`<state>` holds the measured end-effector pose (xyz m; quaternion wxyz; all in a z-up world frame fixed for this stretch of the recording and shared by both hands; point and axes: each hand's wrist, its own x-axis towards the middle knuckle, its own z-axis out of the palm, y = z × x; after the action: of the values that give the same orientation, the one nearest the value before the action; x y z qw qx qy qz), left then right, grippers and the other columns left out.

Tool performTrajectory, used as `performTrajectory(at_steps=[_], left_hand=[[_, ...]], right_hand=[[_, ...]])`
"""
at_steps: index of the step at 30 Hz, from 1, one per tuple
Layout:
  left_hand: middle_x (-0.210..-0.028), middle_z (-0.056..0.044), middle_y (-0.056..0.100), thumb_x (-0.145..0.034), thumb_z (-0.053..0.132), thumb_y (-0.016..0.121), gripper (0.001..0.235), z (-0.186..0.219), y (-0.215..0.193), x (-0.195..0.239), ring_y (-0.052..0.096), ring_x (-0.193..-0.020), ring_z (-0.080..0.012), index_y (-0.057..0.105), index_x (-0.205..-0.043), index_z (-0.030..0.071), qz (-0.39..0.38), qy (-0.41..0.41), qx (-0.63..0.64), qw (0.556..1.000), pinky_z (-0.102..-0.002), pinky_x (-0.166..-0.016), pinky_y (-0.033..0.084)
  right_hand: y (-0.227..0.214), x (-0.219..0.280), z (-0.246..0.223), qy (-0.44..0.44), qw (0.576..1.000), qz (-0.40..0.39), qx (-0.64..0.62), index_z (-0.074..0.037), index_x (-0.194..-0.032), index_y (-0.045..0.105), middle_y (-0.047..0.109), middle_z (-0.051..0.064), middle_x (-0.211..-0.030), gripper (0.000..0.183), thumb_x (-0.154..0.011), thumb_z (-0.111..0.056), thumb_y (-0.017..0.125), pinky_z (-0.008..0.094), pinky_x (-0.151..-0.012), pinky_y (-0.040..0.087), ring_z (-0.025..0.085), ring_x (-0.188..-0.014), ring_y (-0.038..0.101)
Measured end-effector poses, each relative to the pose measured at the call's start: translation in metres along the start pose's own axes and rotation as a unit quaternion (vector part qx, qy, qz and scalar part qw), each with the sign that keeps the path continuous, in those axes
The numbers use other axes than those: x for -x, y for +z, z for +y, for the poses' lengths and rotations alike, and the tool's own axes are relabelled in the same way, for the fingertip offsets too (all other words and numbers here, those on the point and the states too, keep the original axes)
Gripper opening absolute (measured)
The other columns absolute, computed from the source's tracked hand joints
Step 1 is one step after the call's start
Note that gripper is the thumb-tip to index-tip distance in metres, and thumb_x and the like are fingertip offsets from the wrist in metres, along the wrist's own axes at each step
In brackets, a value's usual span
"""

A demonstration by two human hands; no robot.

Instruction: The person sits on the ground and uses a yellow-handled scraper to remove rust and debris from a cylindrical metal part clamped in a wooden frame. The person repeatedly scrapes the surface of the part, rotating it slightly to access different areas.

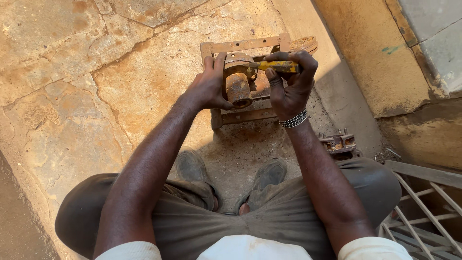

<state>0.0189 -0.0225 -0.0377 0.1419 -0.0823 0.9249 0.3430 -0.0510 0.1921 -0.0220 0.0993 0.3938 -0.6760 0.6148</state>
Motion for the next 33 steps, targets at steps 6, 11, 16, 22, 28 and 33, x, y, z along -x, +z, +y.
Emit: performTrajectory(at_steps=[6, 11, 16, 22, 28, 33], left_hand=[[-0.147, -0.028, 0.029, -0.05, 0.024, 0.108, 0.15, -0.013, -0.009, -0.004, 0.052, -0.13, -0.0423, 0.005, -0.157, 0.006, -0.01, 0.041, 0.041, 0.998, -0.045, -0.108, 0.052], [-0.151, -0.029, 0.025, -0.051, 0.024, 0.105, 0.149, -0.012, -0.004, -0.005, 0.053, -0.131, -0.0426, 0.003, -0.159, 0.008, -0.032, 0.018, 0.047, 0.998, -0.044, -0.109, 0.055], [-0.149, -0.029, 0.027, -0.053, 0.026, 0.106, 0.151, -0.012, -0.007, -0.004, 0.058, -0.124, -0.0436, 0.0, -0.159, 0.007, -0.025, 0.017, 0.035, 0.999, -0.046, -0.107, 0.055], [-0.15, -0.028, 0.03, -0.053, 0.028, 0.105, 0.149, -0.008, -0.005, -0.004, 0.061, -0.123, -0.0425, 0.003, -0.16, 0.009, -0.021, 0.015, 0.023, 0.999, -0.045, -0.105, 0.057], [-0.145, -0.028, 0.034, -0.05, 0.029, 0.106, 0.154, -0.008, -0.003, -0.004, 0.063, -0.117, -0.0407, 0.001, -0.159, 0.005, -0.024, 0.007, -0.007, 1.0, -0.044, -0.099, 0.061], [-0.144, -0.028, 0.037, -0.05, 0.03, 0.106, 0.153, 0.001, -0.009, -0.004, 0.065, -0.116, -0.038, 0.002, -0.16, 0.005, -0.039, -0.017, -0.029, 0.999, -0.044, -0.094, 0.064]], right_hand=[[-0.004, -0.005, -0.007, 0.043, 0.995, -0.043, 0.076, -0.015, -0.135, 0.037, 0.074, 0.012, -0.115, 0.047, -0.105, 0.004, 0.067, 0.035, -0.096, 0.07, 0.026, -0.11, 0.078], [0.002, -0.005, -0.011, -0.005, 0.998, -0.035, 0.051, -0.016, -0.135, 0.037, 0.072, 0.013, -0.116, 0.046, -0.104, 0.002, 0.066, 0.036, -0.093, 0.069, 0.028, -0.109, 0.076], [0.004, -0.006, -0.008, -0.012, 0.997, -0.031, 0.075, -0.016, -0.136, 0.038, 0.071, 0.013, -0.116, 0.045, -0.107, 0.003, 0.065, 0.037, -0.097, 0.071, 0.027, -0.111, 0.077], [0.005, -0.011, -0.013, 0.037, 0.989, -0.101, 0.097, -0.015, -0.133, 0.041, 0.076, 0.011, -0.11, 0.044, -0.102, 0.003, 0.067, 0.034, -0.091, 0.07, 0.024, -0.103, 0.079], [0.006, -0.003, -0.011, -0.046, 0.995, -0.06, 0.061, -0.016, -0.132, 0.038, 0.073, 0.014, -0.117, 0.045, -0.104, 0.002, 0.068, 0.035, -0.094, 0.067, 0.026, -0.11, 0.077], [0.007, -0.007, -0.002, 0.012, 0.995, -0.062, 0.078, -0.015, -0.136, 0.039, 0.074, 0.013, -0.115, 0.045, -0.106, 0.001, 0.068, 0.036, -0.096, 0.07, 0.026, -0.111, 0.078]])
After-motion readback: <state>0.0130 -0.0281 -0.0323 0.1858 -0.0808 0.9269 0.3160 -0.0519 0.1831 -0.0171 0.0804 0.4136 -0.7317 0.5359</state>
